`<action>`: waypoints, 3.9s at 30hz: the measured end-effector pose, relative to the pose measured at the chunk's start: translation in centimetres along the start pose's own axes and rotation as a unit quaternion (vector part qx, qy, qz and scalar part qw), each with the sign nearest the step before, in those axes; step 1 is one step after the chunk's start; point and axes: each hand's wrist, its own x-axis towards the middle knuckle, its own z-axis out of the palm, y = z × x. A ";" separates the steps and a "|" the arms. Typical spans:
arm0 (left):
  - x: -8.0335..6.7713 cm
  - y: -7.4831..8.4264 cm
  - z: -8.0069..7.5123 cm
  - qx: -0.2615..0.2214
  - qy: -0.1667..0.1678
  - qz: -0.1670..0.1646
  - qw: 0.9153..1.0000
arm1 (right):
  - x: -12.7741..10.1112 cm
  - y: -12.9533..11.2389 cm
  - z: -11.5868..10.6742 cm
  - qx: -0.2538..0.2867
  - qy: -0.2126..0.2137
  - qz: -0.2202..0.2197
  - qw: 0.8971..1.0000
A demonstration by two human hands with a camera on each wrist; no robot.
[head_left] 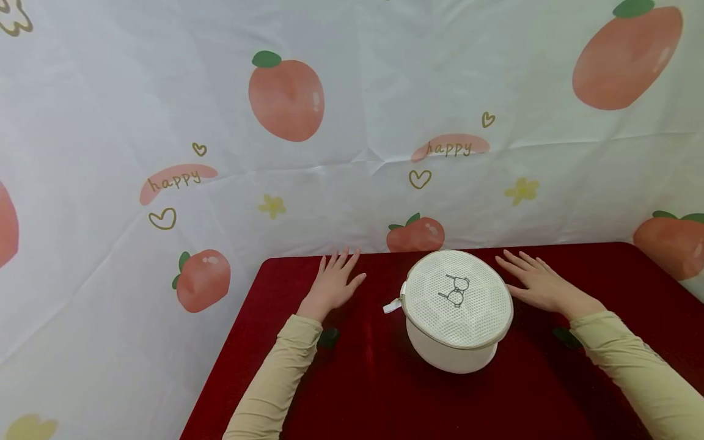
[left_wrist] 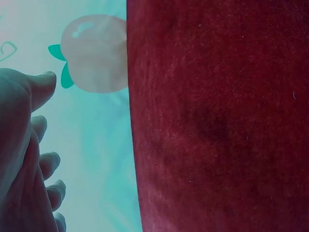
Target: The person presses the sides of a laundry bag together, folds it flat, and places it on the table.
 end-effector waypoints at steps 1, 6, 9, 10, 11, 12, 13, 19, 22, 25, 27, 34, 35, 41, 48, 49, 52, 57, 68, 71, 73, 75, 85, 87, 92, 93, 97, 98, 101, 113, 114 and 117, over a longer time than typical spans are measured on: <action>0.0 0.0 -0.1 0.000 -0.001 0.001 1.000 | 0.0 0.0 0.0 0.001 0.001 0.000 1.000; -0.1 -0.1 -0.7 0.003 -0.005 0.007 1.000 | -0.1 0.1 -0.2 0.002 0.013 -0.010 1.000; -0.1 -0.3 -1.0 -0.003 -0.004 0.013 1.000 | 0.0 0.2 -0.4 0.002 0.021 -0.017 1.000; -0.1 -0.4 -1.1 -0.007 -0.004 0.014 1.000 | 0.0 0.2 -0.4 0.005 0.022 -0.018 1.000; -0.1 -0.5 -1.2 -0.012 -0.006 0.013 1.000 | 0.1 0.2 -0.5 0.006 0.022 -0.019 1.000; -0.1 -0.6 -1.4 -0.018 -0.008 0.012 1.000 | 0.1 0.2 -0.5 0.010 0.021 -0.018 1.000; -0.1 -0.6 -1.5 -0.026 -0.012 0.011 1.000 | 0.1 0.2 -0.6 0.013 0.021 -0.020 0.999; -0.3 -0.7 -2.4 -0.082 -0.018 0.011 0.996 | 0.3 0.3 -0.8 0.036 0.034 -0.022 0.999; -0.5 -0.7 -2.7 -0.114 -0.013 0.015 0.993 | 0.1 0.3 -1.1 0.062 0.036 -0.018 0.997; -0.7 -0.7 -2.8 -0.161 -0.010 0.020 0.987 | -0.2 0.0 -1.4 0.096 0.043 -0.013 0.994; -0.8 -0.6 -3.0 -0.197 -0.010 0.024 0.980 | -0.4 -0.2 -1.6 0.125 0.047 -0.003 0.991; -1.0 -0.2 -3.3 -0.316 -0.002 0.019 0.949 | -1.0 -0.8 -2.4 0.218 0.049 0.015 0.975; -1.1 -0.1 -3.4 -0.331 0.000 0.016 0.943 | -1.1 -0.9 -2.5 0.227 0.048 0.012 0.973; -1.2 0.2 -4.0 -0.426 -0.004 0.006 0.905 | -1.5 -1.7 -3.5 0.265 0.040 0.014 0.963; -1.2 0.5 -4.8 -0.553 -0.043 0.015 0.832 | -2.0 -2.0 -4.2 0.359 0.025 0.016 0.933; -1.2 0.6 -4.9 -0.567 -0.050 0.015 0.822 | -2.1 -2.0 -4.2 0.371 0.025 0.014 0.928; -1.4 0.9 -5.1 -0.601 -0.069 0.013 0.796 | -2.3 -2.0 -4.1 0.399 0.030 0.004 0.916; -1.5 1.7 -5.2 -0.638 -0.102 0.014 0.763 | -2.6 -2.0 -4.1 0.436 0.037 -0.023 0.899; -1.9 3.7 -5.3 -0.687 -0.144 0.008 0.713 | -3.2 -2.6 -4.6 0.554 0.000 -0.074 0.829; -2.0 4.2 -5.3 -0.699 -0.147 0.005 0.700 | -3.3 -2.8 -4.7 0.594 -0.022 -0.108 0.797; -2.1 4.5 -5.1 -0.709 -0.149 -0.001 0.689 | -3.4 -3.0 -4.6 0.614 -0.035 -0.129 0.778; -2.1 4.8 -5.0 -0.717 -0.151 -0.009 0.681 | -3.6 -3.1 -4.4 0.624 -0.042 -0.145 0.767; -2.4 6.1 -4.1 -0.718 -0.151 -0.031 0.679 | -4.2 -4.0 -3.6 0.613 -0.040 -0.092 0.784; -2.5 6.4 -4.0 -0.717 -0.150 -0.030 0.680 | -4.3 -4.2 -3.6 0.608 -0.038 -0.085 0.788; -2.6 7.4 -3.5 -0.713 -0.147 -0.039 0.684 | -4.4 -4.6 -3.4 0.608 -0.042 -0.077 0.789; -2.6 7.6 -3.3 -0.712 -0.146 -0.042 0.685 | -4.4 -4.7 -3.4 0.610 -0.044 -0.076 0.788; -2.7 8.2 -3.1 -0.711 -0.144 -0.049 0.687 | -4.4 -4.9 -3.3 0.620 -0.050 -0.081 0.779; -2.7 8.4 -3.0 -0.711 -0.143 -0.048 0.687 | -4.4 -5.0 -3.2 0.622 -0.050 -0.082 0.777; -2.8 8.7 -2.9 -0.712 -0.138 -0.046 0.686 | -4.5 -5.2 -3.1 0.626 -0.050 -0.083 0.774; -2.6 9.4 -2.3 -0.708 -0.115 -0.048 0.695 | -4.4 -5.8 -2.8 0.638 -0.029 -0.052 0.768; -2.6 9.4 -2.3 -0.707 -0.113 -0.049 0.697 | -4.3 -5.8 -2.8 0.637 -0.028 -0.050 0.769; -2.6 9.5 -2.3 -0.702 -0.107 -0.053 0.702 | -4.3 -5.9 -2.8 0.632 -0.023 -0.045 0.774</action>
